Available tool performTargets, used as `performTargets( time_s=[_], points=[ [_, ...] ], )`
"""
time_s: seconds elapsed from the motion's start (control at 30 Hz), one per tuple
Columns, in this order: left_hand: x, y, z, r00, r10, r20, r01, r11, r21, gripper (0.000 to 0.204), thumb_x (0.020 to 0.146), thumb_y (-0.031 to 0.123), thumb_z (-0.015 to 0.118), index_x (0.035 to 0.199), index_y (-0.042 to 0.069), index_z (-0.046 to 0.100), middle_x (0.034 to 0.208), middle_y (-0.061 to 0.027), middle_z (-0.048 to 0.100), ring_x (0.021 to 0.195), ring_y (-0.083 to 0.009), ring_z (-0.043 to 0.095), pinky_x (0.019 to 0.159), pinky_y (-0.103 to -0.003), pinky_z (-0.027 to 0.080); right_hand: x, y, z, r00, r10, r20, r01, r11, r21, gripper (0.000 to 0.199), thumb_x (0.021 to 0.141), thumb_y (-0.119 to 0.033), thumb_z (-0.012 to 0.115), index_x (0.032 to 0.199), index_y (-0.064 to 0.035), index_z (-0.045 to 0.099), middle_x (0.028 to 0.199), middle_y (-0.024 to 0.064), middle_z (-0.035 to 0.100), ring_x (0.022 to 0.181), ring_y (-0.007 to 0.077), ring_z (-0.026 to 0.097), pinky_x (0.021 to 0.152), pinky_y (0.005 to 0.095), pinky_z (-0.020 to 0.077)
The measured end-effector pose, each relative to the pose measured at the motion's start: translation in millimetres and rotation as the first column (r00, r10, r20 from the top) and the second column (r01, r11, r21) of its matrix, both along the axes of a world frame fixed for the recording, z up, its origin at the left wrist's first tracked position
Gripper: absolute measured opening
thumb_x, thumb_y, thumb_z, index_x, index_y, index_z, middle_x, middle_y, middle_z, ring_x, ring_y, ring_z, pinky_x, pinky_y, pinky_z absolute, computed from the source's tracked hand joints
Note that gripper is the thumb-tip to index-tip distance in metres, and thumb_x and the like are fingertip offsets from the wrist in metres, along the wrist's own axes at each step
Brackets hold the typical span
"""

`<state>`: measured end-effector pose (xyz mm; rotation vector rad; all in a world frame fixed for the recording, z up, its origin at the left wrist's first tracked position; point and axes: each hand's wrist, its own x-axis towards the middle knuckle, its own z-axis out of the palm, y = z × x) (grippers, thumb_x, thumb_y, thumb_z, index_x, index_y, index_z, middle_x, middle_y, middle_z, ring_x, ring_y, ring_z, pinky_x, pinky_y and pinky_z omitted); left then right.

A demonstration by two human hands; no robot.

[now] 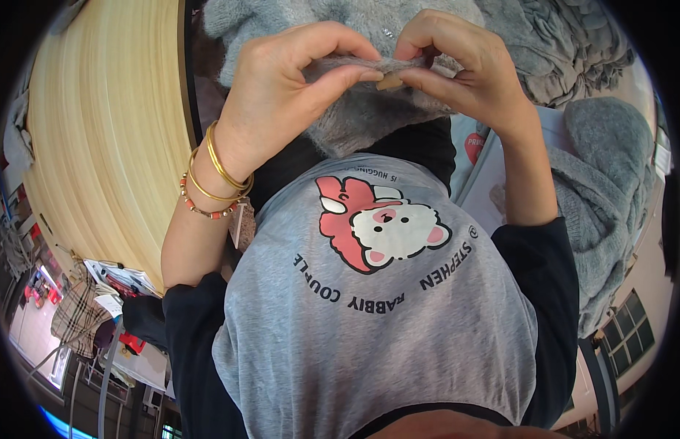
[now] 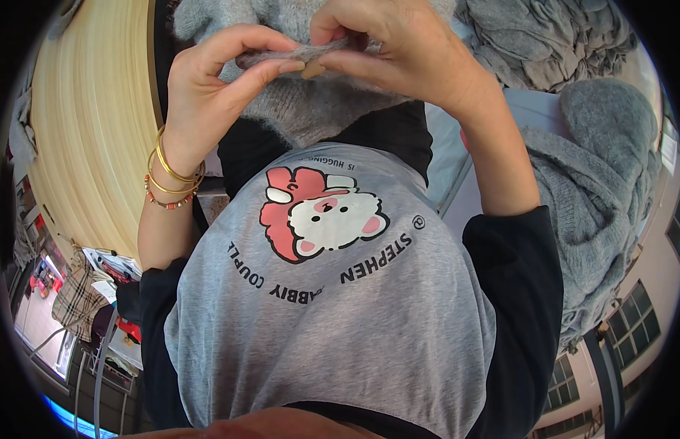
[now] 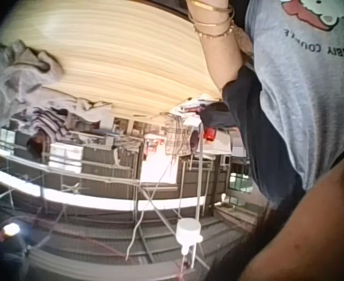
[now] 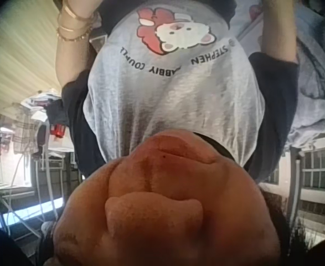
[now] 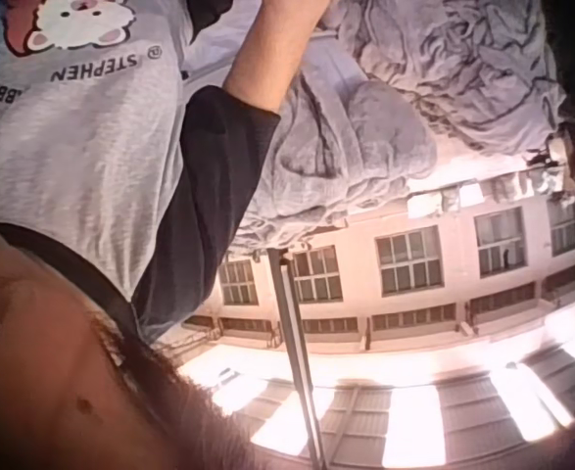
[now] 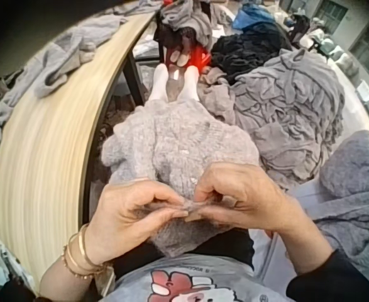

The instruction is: Applying small silver labels or tags to fuzzy gray garments on a production table.

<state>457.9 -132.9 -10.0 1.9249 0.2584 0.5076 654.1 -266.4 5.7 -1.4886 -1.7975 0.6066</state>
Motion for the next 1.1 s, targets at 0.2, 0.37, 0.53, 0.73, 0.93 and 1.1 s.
performTargets(
  time_s=[0.2,0.37,0.53,0.73,0.93,1.1],
  points=[
    [-1.3,0.9,-0.3,0.998,-0.022,-0.056,0.023,0.999,0.022,0.014,0.083,0.005,0.074,0.096,0.003,0.069,0.084,-0.0047,0.070,0.074,-0.0119,0.067,0.067,-0.024,0.054,-0.7,-2.1,-4.9,0.999,-0.014,-0.037,0.013,1.000,-0.026,0.015,0.081,-0.004,0.073,0.091,-0.0027,0.061,0.086,0.0029,0.060,0.073,0.0129,0.058,0.065,0.0250,0.0476],
    [-1.5,1.6,-2.3,0.995,-0.042,-0.086,0.041,0.999,-0.013,0.013,0.085,0.007,0.073,0.097,0.003,0.069,0.083,-0.0025,0.070,0.074,-0.0082,0.065,0.066,-0.023,0.053,-0.8,-4.9,-12.9,0.995,-0.017,-0.094,0.010,0.997,-0.074,0.015,0.082,-0.005,0.073,0.090,-0.0026,0.060,0.085,0.0022,0.059,0.073,0.0113,0.056,0.064,0.0240,0.0463],
    [-1.1,2.9,-6.6,0.985,-0.082,-0.150,0.045,0.971,-0.237,0.013,0.088,0.009,0.072,0.099,0.002,0.069,0.084,0.0009,0.069,0.075,-0.0036,0.063,0.065,-0.021,0.052,-0.9,-12.4,-20.7,0.943,-0.094,-0.319,0.030,0.979,-0.200,0.015,0.086,-0.005,0.071,0.092,-0.0021,0.058,0.089,0.0003,0.056,0.073,0.0059,0.053,0.062,0.0204,0.0434],
    [-1.7,2.6,-5.6,0.988,-0.126,-0.094,0.109,0.981,-0.162,0.014,0.091,-0.002,0.066,0.104,-0.002,0.066,0.094,-0.0041,0.070,0.087,-0.0092,0.067,0.076,-0.021,0.053,0.0,-14.7,-26.5,0.906,-0.050,-0.421,-0.009,0.990,-0.138,0.014,0.088,-0.004,0.068,0.094,-0.0008,0.056,0.091,0.0013,0.055,0.074,0.0047,0.052,0.061,0.0192,0.0425],
    [0.1,-7.8,-5.1,0.996,0.043,0.076,-0.058,0.979,0.195,0.014,0.081,0.005,0.074,0.093,0.004,0.066,0.081,-0.0068,0.066,0.069,-0.0180,0.064,0.064,-0.027,0.051,-3.0,-14.4,-16.4,0.974,-0.036,-0.222,0.034,0.999,-0.011,0.016,0.085,-0.003,0.069,0.093,0.0001,0.055,0.090,0.0044,0.055,0.074,0.0094,0.052,0.061,0.0222,0.0437],
    [3.1,-11.9,-5.6,0.975,0.067,0.211,-0.131,0.944,0.303,0.021,0.075,0.001,0.075,0.091,0.005,0.063,0.081,-0.0073,0.065,0.068,-0.0258,0.060,0.062,-0.034,0.048,-6.2,-12.4,-6.4,0.996,0.009,-0.094,0.001,0.994,0.109,0.020,0.079,-0.001,0.071,0.092,-0.0001,0.056,0.086,0.0077,0.056,0.072,0.0170,0.054,0.062,0.0250,0.0454]
  ],
)
